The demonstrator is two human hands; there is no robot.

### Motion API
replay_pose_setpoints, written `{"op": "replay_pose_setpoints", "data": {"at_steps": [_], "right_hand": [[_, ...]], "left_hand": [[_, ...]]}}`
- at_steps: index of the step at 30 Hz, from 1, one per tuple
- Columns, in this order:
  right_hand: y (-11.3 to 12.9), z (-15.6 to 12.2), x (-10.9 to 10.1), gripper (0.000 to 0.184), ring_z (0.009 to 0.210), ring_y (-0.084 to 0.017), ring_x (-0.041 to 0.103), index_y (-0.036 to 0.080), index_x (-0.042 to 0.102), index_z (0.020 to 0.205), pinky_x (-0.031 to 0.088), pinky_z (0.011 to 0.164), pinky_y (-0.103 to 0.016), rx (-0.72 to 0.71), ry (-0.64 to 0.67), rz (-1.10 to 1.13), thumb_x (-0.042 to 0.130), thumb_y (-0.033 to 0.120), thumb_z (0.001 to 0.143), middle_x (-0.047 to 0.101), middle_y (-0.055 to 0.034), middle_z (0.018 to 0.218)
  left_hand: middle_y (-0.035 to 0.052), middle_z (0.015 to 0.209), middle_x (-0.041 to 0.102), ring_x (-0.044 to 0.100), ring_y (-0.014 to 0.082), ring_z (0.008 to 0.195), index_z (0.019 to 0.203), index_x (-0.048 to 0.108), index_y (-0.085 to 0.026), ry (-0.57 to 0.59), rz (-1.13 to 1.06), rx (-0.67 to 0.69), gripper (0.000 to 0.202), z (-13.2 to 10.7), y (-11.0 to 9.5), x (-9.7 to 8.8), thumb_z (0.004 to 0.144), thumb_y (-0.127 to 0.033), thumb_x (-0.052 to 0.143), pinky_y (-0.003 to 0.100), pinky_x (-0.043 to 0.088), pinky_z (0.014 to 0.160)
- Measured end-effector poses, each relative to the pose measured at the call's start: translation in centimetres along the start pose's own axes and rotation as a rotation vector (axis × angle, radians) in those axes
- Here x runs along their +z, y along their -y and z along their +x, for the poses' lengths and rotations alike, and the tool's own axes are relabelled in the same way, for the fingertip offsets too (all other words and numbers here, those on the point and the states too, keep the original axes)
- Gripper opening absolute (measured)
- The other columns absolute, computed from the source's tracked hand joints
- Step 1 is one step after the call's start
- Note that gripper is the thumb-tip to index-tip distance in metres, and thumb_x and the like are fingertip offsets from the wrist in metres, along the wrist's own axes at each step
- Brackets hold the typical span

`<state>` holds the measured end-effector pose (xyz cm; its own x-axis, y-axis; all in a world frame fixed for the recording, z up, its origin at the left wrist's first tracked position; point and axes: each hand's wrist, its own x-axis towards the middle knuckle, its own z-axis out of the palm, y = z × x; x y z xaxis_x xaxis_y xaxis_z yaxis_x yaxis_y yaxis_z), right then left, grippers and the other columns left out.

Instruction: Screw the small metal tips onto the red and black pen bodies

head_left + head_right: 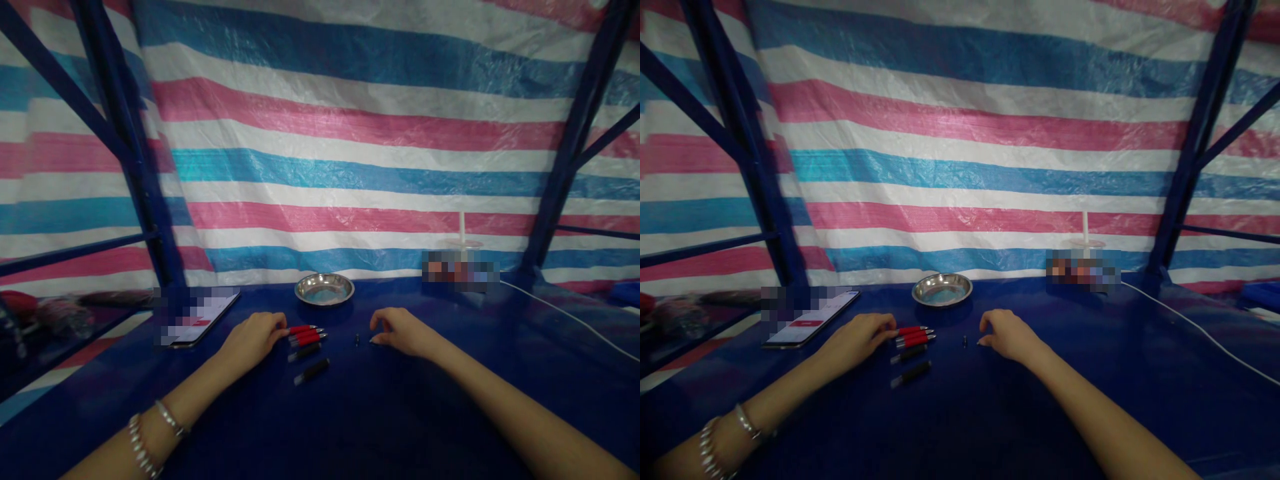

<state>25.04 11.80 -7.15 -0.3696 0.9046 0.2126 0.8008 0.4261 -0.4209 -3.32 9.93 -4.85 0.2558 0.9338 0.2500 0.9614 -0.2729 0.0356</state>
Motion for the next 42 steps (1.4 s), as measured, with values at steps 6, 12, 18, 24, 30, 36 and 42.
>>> {"op": "replay_pose_setpoints", "data": {"at_steps": [6, 12, 18, 24, 30, 36, 42], "right_hand": [[0.3, 0.1, 0.2, 0.013, 0.060, -0.010, 0.049, 0.016, 0.061, 0.080, 0.032, 0.055, -0.020, -0.018, 0.014, 0.013, 0.059, 0.017, 0.067, 0.055, -0.0024, 0.069], [0.5, 0.1, 0.3, 0.016, 0.059, -0.009, 0.048, 0.015, 0.059, 0.083, 0.031, 0.053, -0.019, -0.042, 0.013, 0.022, 0.058, 0.014, 0.066, 0.056, -0.0019, 0.068], [0.8, 0.0, 0.3, 0.011, 0.059, -0.009, 0.047, 0.015, 0.061, 0.078, 0.031, 0.054, -0.019, -0.110, 0.017, 0.013, 0.058, 0.015, 0.068, 0.055, -0.0022, 0.068], [1.3, -0.2, -0.1, 0.008, 0.060, -0.010, 0.047, 0.014, 0.059, 0.075, 0.031, 0.055, -0.020, -0.111, -0.012, 0.004, 0.055, 0.014, 0.068, 0.056, -0.0033, 0.069], [1.5, -0.2, -0.7, 0.008, 0.055, -0.008, 0.049, 0.013, 0.051, 0.070, 0.034, 0.051, -0.017, -0.095, -0.170, 0.226, 0.049, 0.009, 0.064, 0.054, -0.0006, 0.061], [1.7, 0.1, -0.5, 0.009, 0.053, -0.009, 0.052, 0.015, 0.041, 0.067, 0.038, 0.051, -0.019, -0.132, -0.168, 0.510, 0.050, 0.016, 0.067, 0.056, -0.0001, 0.059], [2.8, -0.2, -0.6, 0.019, 0.054, -0.007, 0.049, 0.011, 0.052, 0.090, 0.039, 0.056, -0.020, -0.150, -0.044, 0.713, 0.043, 0.017, 0.074, 0.057, -0.0021, 0.066]], "left_hand": [[0.0009, 0.082, 0.057, 0.053, 0.0142, 0.078, 0.083, 0.054, -0.022, -0.026, -0.032, 0.040, 0.024, -0.2, -0.7, -0.7, 0.081, -0.036, 0.035, 0.022, 0.035, 0.065], [-0.0006, 0.072, 0.055, 0.050, 0.0104, 0.068, 0.080, 0.056, -0.019, -0.021, -0.072, 0.187, 0.029, -1.3, -2.8, -2.2, 0.080, -0.042, 0.037, 0.019, 0.033, 0.060], [-0.0025, 0.067, 0.055, 0.049, 0.0094, 0.059, 0.068, 0.057, -0.020, 0.133, -0.020, 0.232, 0.023, -3.5, -5.3, -3.5, 0.070, -0.043, 0.055, 0.019, 0.026, 0.051], [-0.0034, 0.067, 0.055, 0.049, 0.0091, 0.057, 0.067, 0.055, -0.021, 0.177, 0.014, 0.269, 0.010, -4.0, -5.2, -3.2, 0.071, -0.031, 0.056, 0.019, 0.026, 0.050], [-0.0024, 0.070, 0.056, 0.051, 0.0090, 0.060, 0.069, 0.054, -0.020, 0.139, -0.029, 0.319, 0.012, -3.8, -5.4, -2.8, 0.076, -0.027, 0.048, 0.020, 0.030, 0.054], [-0.0018, 0.076, 0.057, 0.051, 0.0097, 0.067, 0.076, 0.052, -0.020, 0.068, -0.076, 0.337, 0.019, -3.6, -6.2, -2.4, 0.082, -0.032, 0.038, 0.019, 0.031, 0.058], [-0.0013, 0.079, 0.058, 0.052, 0.0106, 0.071, 0.081, 0.051, -0.021, 0.022, -0.098, 0.340, 0.019, -3.6, -6.5, -1.7, 0.083, -0.032, 0.036, 0.019, 0.033, 0.061]]}}
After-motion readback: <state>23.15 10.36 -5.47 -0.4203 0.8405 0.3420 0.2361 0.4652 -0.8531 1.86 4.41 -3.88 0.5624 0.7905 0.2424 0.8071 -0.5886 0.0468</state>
